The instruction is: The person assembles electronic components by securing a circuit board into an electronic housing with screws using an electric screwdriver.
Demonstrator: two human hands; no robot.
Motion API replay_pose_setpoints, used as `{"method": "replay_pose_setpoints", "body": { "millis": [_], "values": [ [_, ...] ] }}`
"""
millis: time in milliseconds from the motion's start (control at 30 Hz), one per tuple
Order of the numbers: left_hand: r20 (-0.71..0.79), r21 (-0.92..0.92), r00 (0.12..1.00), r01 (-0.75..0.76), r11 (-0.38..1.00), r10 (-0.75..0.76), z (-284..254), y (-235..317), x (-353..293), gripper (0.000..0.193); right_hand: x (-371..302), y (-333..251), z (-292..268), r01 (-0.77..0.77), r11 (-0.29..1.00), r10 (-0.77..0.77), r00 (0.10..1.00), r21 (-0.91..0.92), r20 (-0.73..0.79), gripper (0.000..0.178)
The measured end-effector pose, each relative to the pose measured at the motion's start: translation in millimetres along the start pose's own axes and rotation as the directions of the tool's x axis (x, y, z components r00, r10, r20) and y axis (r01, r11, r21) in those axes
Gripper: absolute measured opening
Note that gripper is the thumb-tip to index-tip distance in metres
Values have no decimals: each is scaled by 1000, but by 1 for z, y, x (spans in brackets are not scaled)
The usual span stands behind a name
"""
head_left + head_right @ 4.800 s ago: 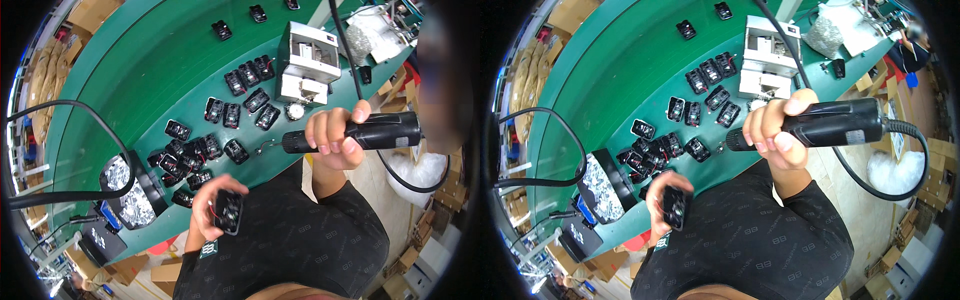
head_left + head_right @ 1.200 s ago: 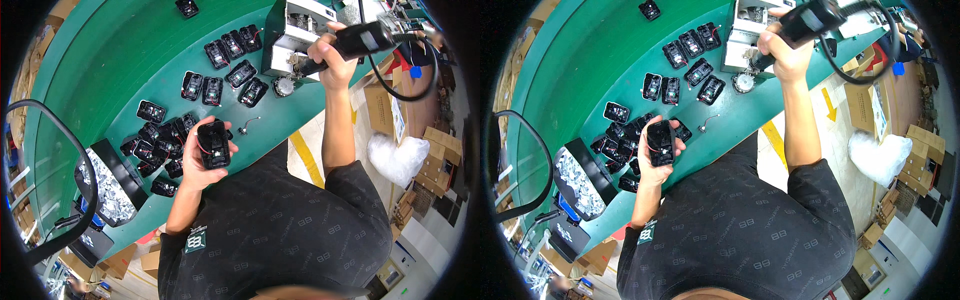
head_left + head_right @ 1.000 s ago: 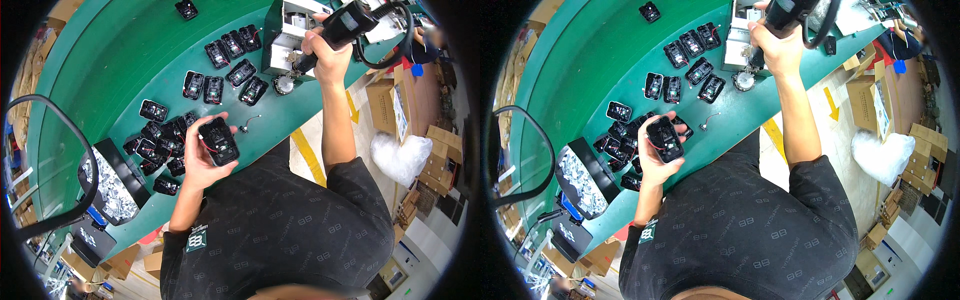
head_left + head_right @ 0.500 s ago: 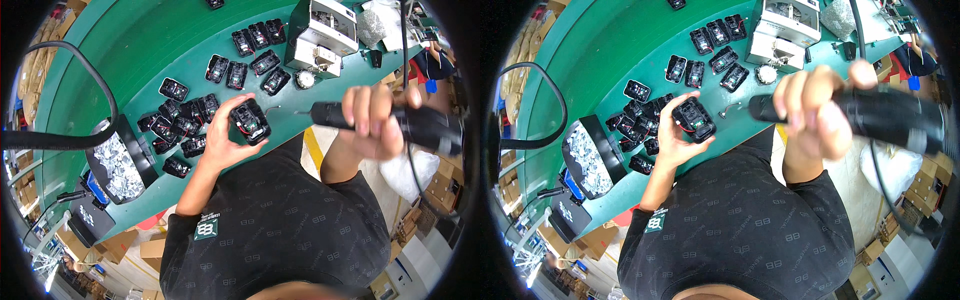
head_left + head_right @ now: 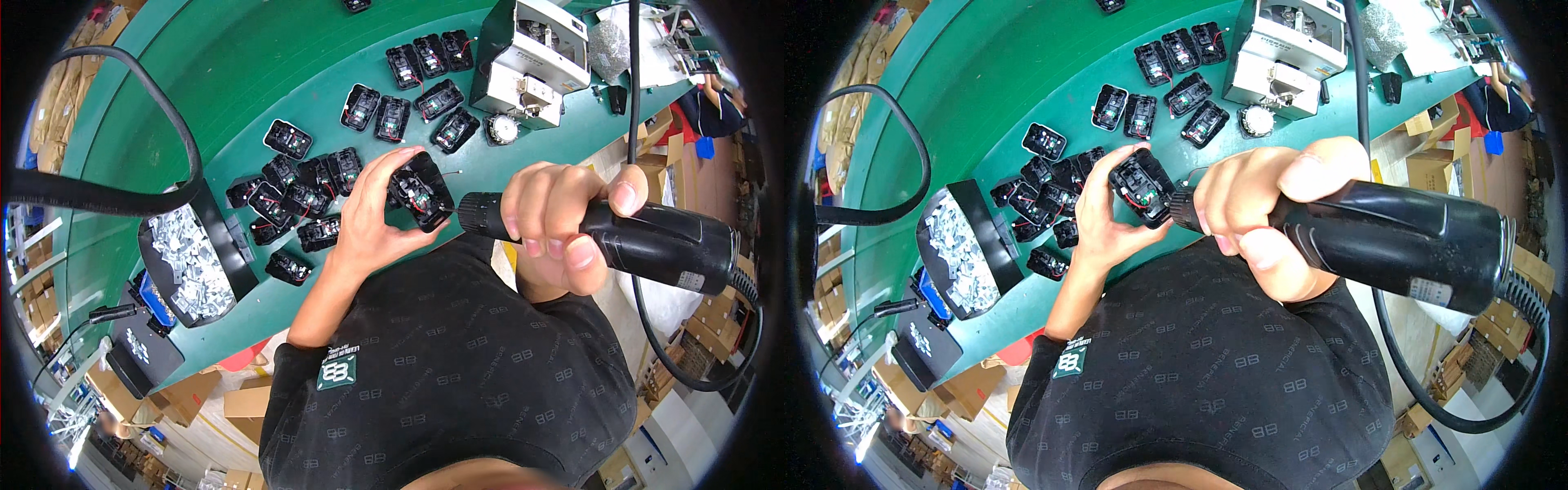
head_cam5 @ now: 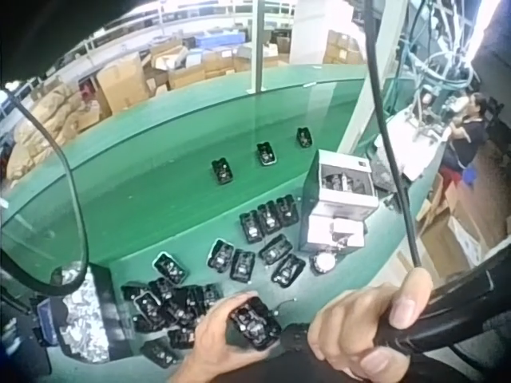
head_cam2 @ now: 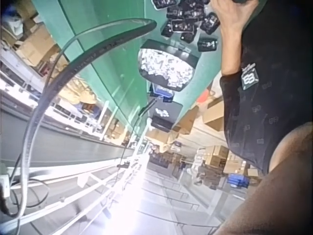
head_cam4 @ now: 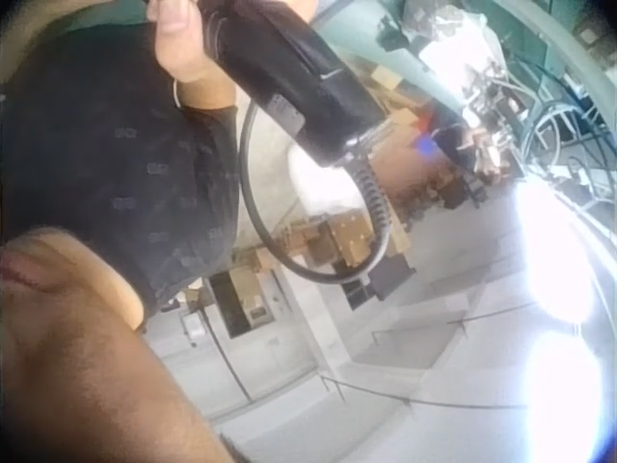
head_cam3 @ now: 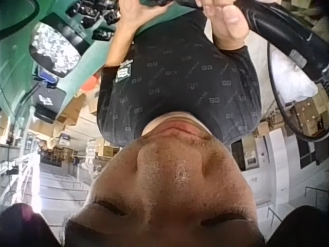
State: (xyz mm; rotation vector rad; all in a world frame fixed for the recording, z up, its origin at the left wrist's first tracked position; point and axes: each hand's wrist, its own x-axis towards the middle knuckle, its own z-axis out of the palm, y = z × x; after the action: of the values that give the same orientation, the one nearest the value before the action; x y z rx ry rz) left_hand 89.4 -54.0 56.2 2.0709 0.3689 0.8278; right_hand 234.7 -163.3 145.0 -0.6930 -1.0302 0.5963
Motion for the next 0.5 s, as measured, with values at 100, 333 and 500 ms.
{"method": "replay_pose_setpoints", "body": {
  "millis": [100,333,500],
  "values": [
    [-18,19,1000,-18,1000,18,0,1,2,82,0,5,2,9,1000,-9,1000,-14,-8,39],
    [-13,-14,1000,-9,1000,8,-1,5,3,80,0,9,5,-12,1000,12,998,-13,-63,35],
    [-72,-42,996,-49,998,46,-2,1,1,76,0,17,2,10,997,-12,1000,73,25,32]
  ]
}}
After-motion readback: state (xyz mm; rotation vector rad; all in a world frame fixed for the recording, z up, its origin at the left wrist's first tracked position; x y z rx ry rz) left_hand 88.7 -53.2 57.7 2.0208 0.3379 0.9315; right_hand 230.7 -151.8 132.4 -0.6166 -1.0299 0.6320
